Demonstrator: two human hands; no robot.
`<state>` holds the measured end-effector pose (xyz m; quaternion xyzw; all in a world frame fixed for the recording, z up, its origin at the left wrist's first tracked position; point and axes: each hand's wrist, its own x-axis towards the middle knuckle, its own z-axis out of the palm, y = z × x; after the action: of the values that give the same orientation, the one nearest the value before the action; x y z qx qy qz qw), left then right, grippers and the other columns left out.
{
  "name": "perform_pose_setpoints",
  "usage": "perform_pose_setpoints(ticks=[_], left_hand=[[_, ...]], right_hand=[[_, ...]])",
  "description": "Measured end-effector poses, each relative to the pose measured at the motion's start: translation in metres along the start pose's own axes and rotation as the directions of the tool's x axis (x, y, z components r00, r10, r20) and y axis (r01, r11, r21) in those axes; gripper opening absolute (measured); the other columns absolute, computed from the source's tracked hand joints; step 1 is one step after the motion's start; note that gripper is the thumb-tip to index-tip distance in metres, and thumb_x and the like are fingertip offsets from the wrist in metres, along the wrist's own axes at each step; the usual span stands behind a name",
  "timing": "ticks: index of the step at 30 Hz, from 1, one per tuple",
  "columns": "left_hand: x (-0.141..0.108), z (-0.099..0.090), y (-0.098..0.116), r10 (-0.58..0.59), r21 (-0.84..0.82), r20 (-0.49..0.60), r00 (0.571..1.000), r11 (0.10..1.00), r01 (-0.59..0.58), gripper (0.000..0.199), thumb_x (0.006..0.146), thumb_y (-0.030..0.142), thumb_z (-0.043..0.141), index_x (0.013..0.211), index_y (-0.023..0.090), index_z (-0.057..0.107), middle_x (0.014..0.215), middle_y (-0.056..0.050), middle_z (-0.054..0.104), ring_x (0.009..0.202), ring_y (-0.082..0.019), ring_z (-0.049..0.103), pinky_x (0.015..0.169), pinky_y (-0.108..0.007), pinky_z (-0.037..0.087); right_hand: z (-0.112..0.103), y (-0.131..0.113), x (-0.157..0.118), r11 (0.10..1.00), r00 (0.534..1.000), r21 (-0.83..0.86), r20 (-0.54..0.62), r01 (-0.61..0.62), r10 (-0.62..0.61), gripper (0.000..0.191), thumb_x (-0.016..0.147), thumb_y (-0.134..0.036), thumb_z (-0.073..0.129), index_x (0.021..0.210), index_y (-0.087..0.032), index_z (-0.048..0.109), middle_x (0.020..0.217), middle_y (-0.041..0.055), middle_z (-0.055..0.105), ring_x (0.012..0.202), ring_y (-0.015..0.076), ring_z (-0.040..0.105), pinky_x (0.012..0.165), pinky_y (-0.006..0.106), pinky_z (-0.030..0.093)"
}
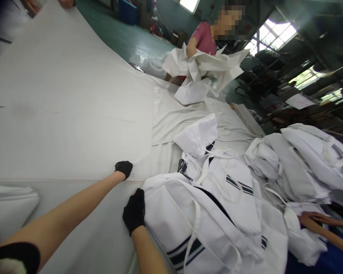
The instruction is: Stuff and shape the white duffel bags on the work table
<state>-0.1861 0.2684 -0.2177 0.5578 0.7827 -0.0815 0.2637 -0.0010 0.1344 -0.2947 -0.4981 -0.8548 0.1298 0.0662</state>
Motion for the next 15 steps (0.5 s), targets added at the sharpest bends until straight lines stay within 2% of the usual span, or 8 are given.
perform_pose_setpoints(ticks=[3, 8, 12, 15], left_hand=[[-0.001, 0.003, -0.002, 0.006, -0.021, -0.006, 1.000, 1.000, -0.006, 0.034, 0.089, 0.038, 0.060, 0.105, 0.009, 0.065, 0.107, -0.015, 0.065, 0.103, -0.026, 0.061, 0.089, -0.047, 0.048], [0.002, 0.002, -0.015, 0.009, -0.081, -0.001, 1.000, 0.997, -0.009, 0.028, 0.091, 0.031, 0.058, 0.106, 0.009, 0.064, 0.110, -0.015, 0.064, 0.107, -0.027, 0.060, 0.090, -0.048, 0.047], [0.011, -0.003, -0.045, 0.052, -0.217, -0.003, 0.999, 0.975, -0.052, 0.028, 0.085, 0.028, 0.063, 0.108, 0.011, 0.064, 0.115, -0.013, 0.063, 0.105, -0.025, 0.060, 0.090, -0.044, 0.047], [0.015, -0.002, -0.072, 0.077, -0.374, -0.035, 0.996, 0.923, -0.085, 0.023, 0.082, 0.030, 0.066, 0.096, 0.011, 0.065, 0.107, -0.010, 0.065, 0.098, -0.021, 0.061, 0.087, -0.038, 0.047]], right_hand=[[0.000, 0.000, 0.001, 1.000, 1.000, 0.018, 0.003, -0.012, 0.012, 0.060, 0.075, -0.023, 0.057, 0.131, -0.001, 0.053, 0.151, 0.0214, 0.028, 0.144, 0.0344, 0.012, 0.119, 0.047, 0.020], [0.001, -0.001, 0.001, 0.999, 1.000, 0.034, 0.000, -0.026, 0.026, 0.064, 0.075, -0.022, 0.057, 0.135, -0.001, 0.049, 0.151, 0.0214, 0.028, 0.144, 0.0346, 0.015, 0.118, 0.047, 0.021], [0.002, 0.002, 0.001, 0.999, 1.000, 0.032, 0.013, -0.020, 0.020, 0.064, 0.075, -0.021, 0.058, 0.135, 0.000, 0.049, 0.151, 0.0223, 0.026, 0.144, 0.0354, 0.014, 0.119, 0.047, 0.021], [0.004, 0.004, 0.000, 1.000, 1.000, 0.022, 0.006, -0.013, 0.013, 0.065, 0.075, -0.020, 0.058, 0.136, 0.000, 0.048, 0.151, 0.0224, 0.027, 0.144, 0.0356, 0.015, 0.118, 0.048, 0.021]])
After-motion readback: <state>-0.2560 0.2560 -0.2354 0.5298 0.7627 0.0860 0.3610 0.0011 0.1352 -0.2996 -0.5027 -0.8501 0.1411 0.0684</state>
